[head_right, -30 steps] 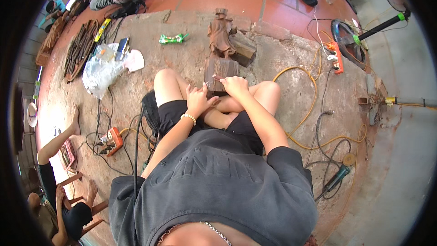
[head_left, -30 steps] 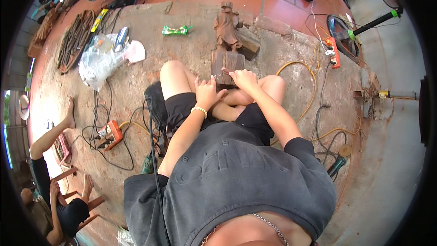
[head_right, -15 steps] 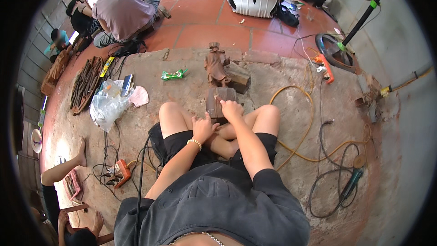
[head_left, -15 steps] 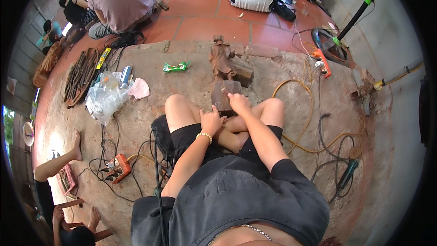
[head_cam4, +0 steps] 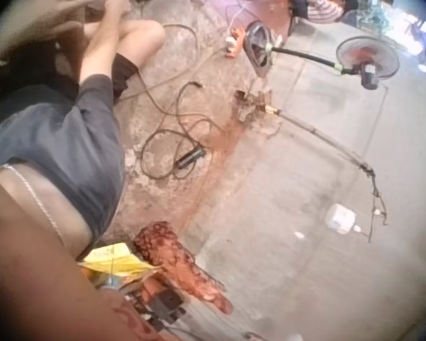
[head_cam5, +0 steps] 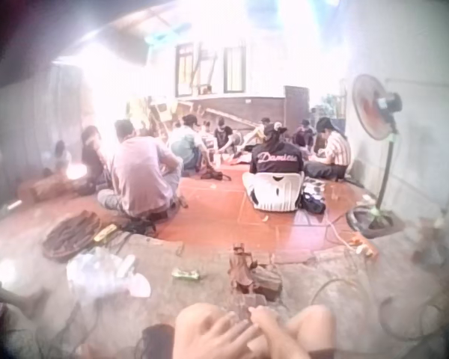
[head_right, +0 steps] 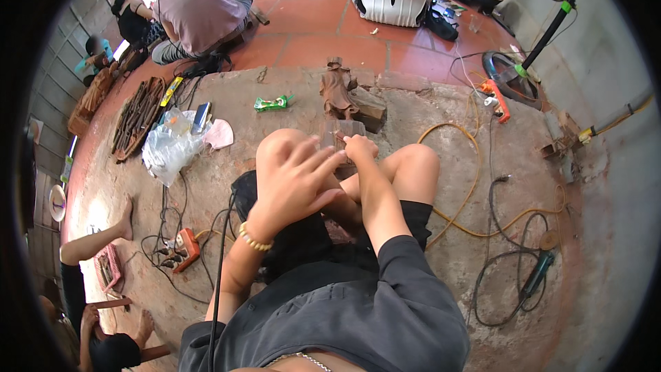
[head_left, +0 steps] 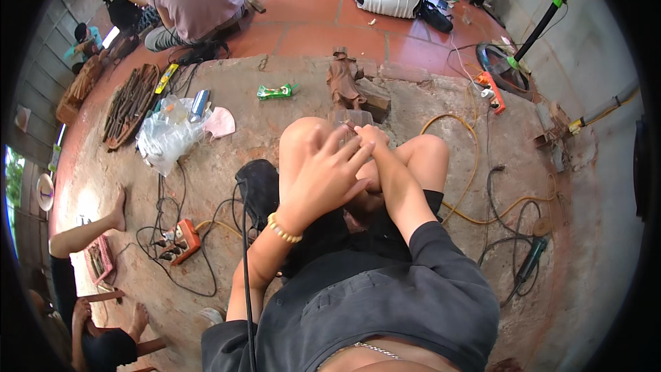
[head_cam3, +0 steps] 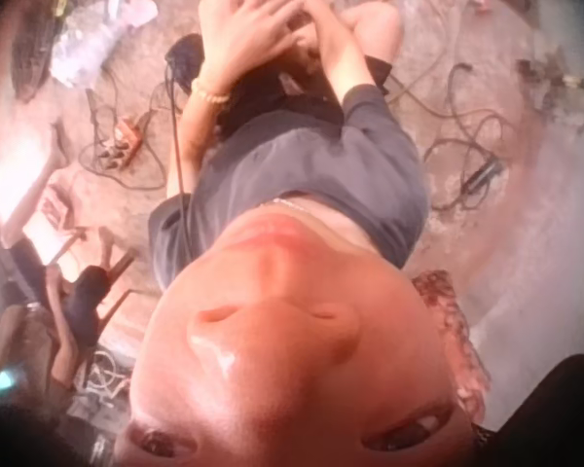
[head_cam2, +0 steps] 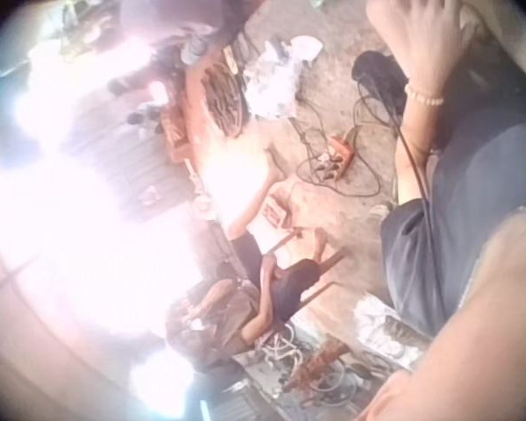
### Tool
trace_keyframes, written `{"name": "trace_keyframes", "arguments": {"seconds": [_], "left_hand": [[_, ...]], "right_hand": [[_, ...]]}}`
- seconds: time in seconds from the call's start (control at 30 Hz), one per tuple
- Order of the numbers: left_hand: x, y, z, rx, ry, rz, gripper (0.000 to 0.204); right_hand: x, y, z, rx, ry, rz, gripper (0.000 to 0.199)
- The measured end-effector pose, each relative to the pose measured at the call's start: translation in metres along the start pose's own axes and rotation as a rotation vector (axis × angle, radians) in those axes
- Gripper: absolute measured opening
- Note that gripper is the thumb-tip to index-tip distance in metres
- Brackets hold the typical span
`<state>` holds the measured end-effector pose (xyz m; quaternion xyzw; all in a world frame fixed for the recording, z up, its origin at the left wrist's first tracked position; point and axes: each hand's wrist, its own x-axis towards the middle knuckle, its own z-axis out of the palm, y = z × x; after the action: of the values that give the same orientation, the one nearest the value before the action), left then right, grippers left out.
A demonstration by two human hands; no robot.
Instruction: The person sits cross-legged on the floor and carves a rectangular block of wood using a small chisel. They hold the wood steady with their left hand while using the chisel in their right hand to shape the surface. The person occasionally pauses to inspect the wood and adjust their grip before continuing to carve.
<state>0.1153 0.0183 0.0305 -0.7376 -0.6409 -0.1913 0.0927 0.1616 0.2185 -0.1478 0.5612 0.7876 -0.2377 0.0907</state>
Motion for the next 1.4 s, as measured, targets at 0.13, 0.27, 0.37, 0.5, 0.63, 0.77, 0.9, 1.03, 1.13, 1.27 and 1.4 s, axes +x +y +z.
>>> {"name": "trace_keyframes", "arguments": {"seconds": [0.13,0.27,0.37,0.5,0.63,0.77,0.9,1.03,1.13,1.27,1.4], "left_hand": [[-0.015,0.009,-0.034,0.014,0.150,-0.135,0.051],[-0.022,0.011,-0.033,0.023,0.251,-0.262,0.054],[-0.024,0.015,-0.015,0.105,0.340,-0.356,0.058],[-0.016,0.016,-0.013,-0.043,0.376,-0.276,0.053],[-0.020,-0.008,-0.007,-0.211,0.477,-0.270,0.049],[-0.018,-0.044,0.015,-0.716,0.471,-0.498,0.053],[0.002,-0.075,0.038,-1.497,0.166,-0.586,0.047],[0.008,-0.125,0.148,-1.389,-0.057,-0.832,0.061],[-0.009,-0.116,0.209,-0.508,0.008,-0.686,0.073],[-0.042,-0.104,0.284,-0.522,-0.032,-0.596,0.080],[-0.031,-0.088,0.290,-0.749,0.029,-0.760,0.094]], "right_hand": [[0.000,-0.004,-0.009,-0.163,0.071,-0.099,0.041],[-0.001,-0.023,-0.031,-0.405,0.065,-0.133,0.040],[-0.002,-0.029,-0.041,-0.579,0.053,-0.204,0.038],[-0.006,-0.039,-0.070,-0.670,0.135,-0.298,0.046],[-0.025,-0.066,-0.142,-0.648,0.223,-0.461,0.041],[-0.063,-0.081,-0.213,-0.634,0.388,-0.682,0.042],[-0.072,-0.050,-0.225,-0.446,0.483,-0.987,0.027],[-0.076,0.002,-0.220,-0.371,0.512,-0.926,0.028],[-0.054,0.045,-0.183,-0.163,0.600,-0.665,0.030],[-0.041,0.049,-0.118,0.206,0.467,-0.692,0.031],[-0.018,0.061,-0.099,0.107,0.406,-0.694,0.029]]}}
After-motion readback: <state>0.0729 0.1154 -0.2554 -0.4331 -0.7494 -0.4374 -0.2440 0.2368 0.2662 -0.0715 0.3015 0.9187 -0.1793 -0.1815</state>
